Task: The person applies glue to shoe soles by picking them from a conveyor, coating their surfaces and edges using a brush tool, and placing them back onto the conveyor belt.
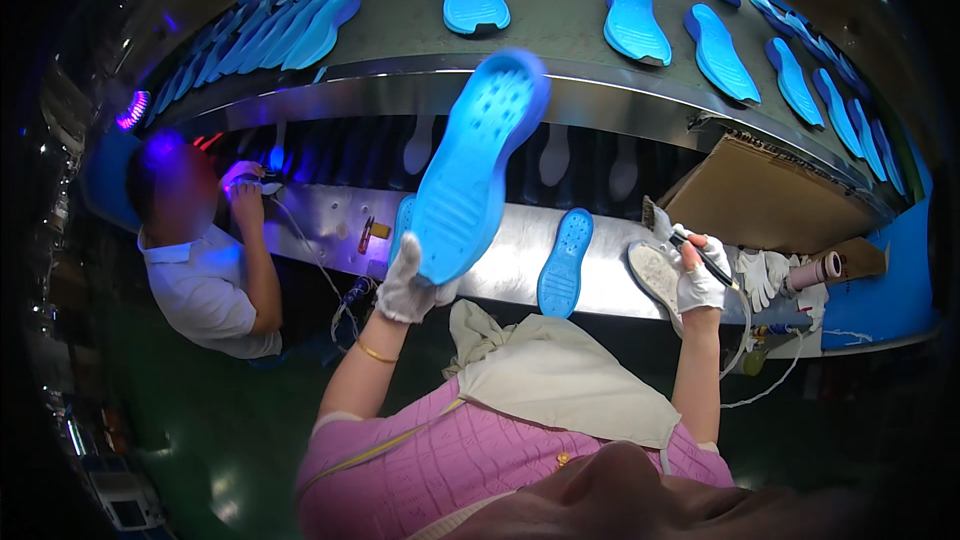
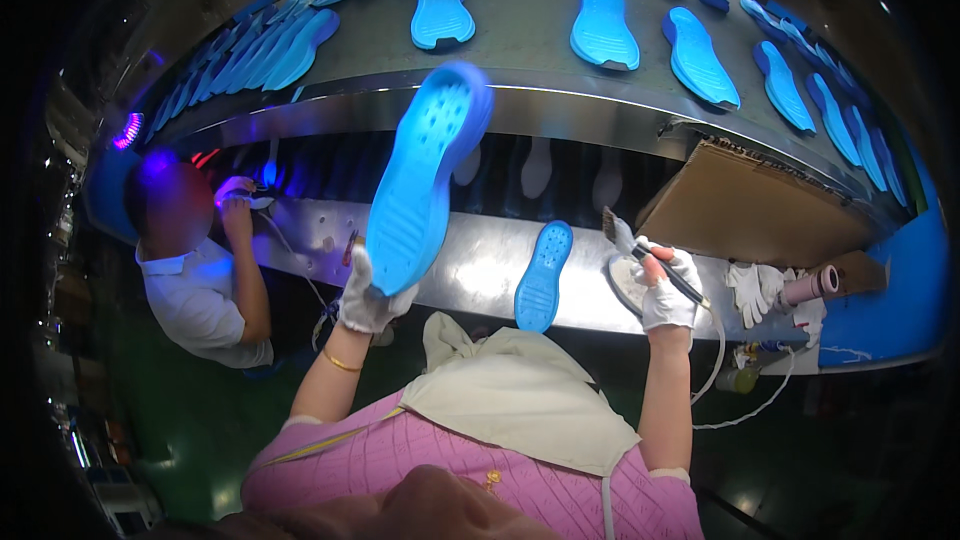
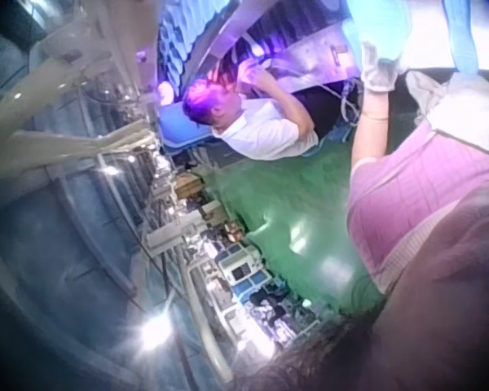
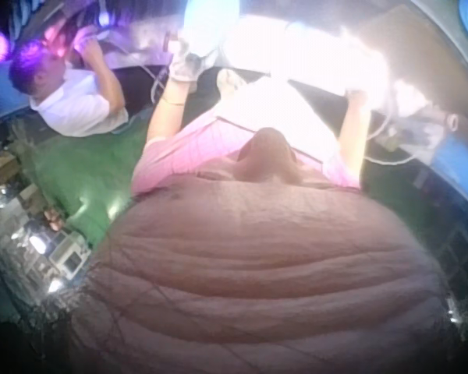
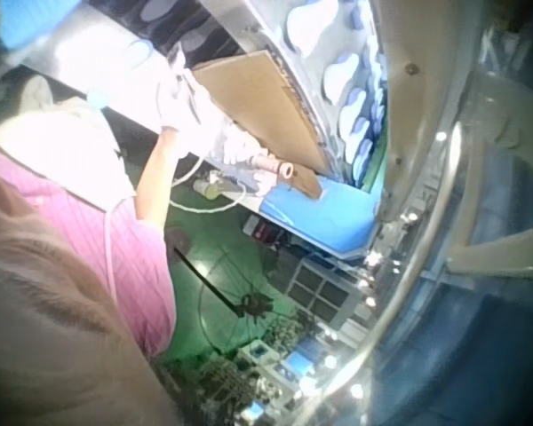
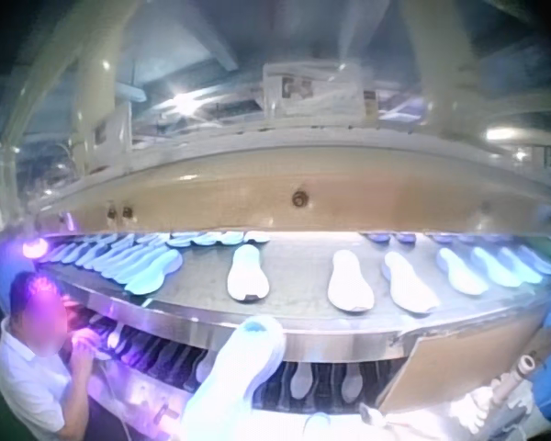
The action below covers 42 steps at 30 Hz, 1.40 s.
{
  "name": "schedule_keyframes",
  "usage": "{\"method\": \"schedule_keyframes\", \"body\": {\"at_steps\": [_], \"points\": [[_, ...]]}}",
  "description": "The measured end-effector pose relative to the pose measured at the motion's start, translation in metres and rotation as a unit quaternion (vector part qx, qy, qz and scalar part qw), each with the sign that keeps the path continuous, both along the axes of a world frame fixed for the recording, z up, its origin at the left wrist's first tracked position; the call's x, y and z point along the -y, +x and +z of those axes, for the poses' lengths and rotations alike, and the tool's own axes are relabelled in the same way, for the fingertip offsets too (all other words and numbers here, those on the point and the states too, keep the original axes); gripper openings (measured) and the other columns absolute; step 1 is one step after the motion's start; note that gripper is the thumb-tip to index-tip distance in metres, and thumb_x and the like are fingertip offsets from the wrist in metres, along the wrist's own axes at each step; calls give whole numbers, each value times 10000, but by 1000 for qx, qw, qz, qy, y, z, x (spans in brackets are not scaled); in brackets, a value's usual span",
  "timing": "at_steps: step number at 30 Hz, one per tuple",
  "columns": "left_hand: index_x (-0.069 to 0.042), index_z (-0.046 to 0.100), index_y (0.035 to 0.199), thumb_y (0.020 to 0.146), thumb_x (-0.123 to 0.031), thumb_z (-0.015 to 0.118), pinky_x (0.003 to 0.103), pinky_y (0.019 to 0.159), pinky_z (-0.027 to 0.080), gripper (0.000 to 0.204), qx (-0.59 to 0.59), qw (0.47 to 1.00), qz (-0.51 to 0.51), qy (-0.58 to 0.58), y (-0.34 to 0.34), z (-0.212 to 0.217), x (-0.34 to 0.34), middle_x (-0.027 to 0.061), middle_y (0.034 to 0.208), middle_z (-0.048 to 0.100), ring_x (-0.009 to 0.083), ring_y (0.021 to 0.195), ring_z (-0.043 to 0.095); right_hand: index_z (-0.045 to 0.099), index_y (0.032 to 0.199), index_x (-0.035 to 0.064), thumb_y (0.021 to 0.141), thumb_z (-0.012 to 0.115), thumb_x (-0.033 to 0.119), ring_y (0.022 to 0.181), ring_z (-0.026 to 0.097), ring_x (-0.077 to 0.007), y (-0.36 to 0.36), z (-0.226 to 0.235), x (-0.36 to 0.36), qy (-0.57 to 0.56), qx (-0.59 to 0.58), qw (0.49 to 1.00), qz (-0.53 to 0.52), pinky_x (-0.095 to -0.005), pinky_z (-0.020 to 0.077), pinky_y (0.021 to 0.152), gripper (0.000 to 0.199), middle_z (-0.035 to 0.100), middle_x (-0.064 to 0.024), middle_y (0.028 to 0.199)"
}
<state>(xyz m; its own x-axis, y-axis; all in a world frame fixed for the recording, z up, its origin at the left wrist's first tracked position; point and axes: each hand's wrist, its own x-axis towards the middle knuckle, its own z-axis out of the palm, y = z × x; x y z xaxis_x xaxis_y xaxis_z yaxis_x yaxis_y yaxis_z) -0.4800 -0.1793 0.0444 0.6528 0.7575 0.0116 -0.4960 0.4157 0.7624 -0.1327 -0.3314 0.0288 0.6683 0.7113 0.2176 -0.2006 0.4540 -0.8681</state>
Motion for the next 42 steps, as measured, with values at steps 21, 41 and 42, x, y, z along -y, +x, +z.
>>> {"method": "schedule_keyframes", "body": {"at_steps": [21, 41, 42], "points": [[23, 509, 1252, 868, -122, 654, 316, 934, 470, 436, -226, 893, 225, 319, 96, -6, -110, 127, 1117, 618, 198, 1042, 595, 600, 996, 7, 847, 667, 20, 733, 607, -135, 5, 7, 34, 14, 25, 996, -79, -241, 476, 707, 164, 665, -124, 986], [-244, 253, 1490, 856, -732, 253, 488, 1161, 29, 799, -613, 432, -1, 661, 191, 165, -282, 111, 1542, 226, 277, 1429, 193, 603, 998, 15, 846, 663, 12, 914, 628, -180, -5, 6, 50, 34, 37, 994, -99, -271, 484, 812, 163, 658, -112, 1028], [-245, 262, 1487, 829, -756, 308, 487, 1161, 31, 835, -664, 388, 4, 639, 181, 171, -271, 140, 1536, 232, 282, 1428, 196, 619, 1019, 44, 855, 673, 62, 942, 615, -184, -3, 3, 51, 16, 67, 990, -121, -294, 466, 855, 173, 650, -112, 1066]]}}
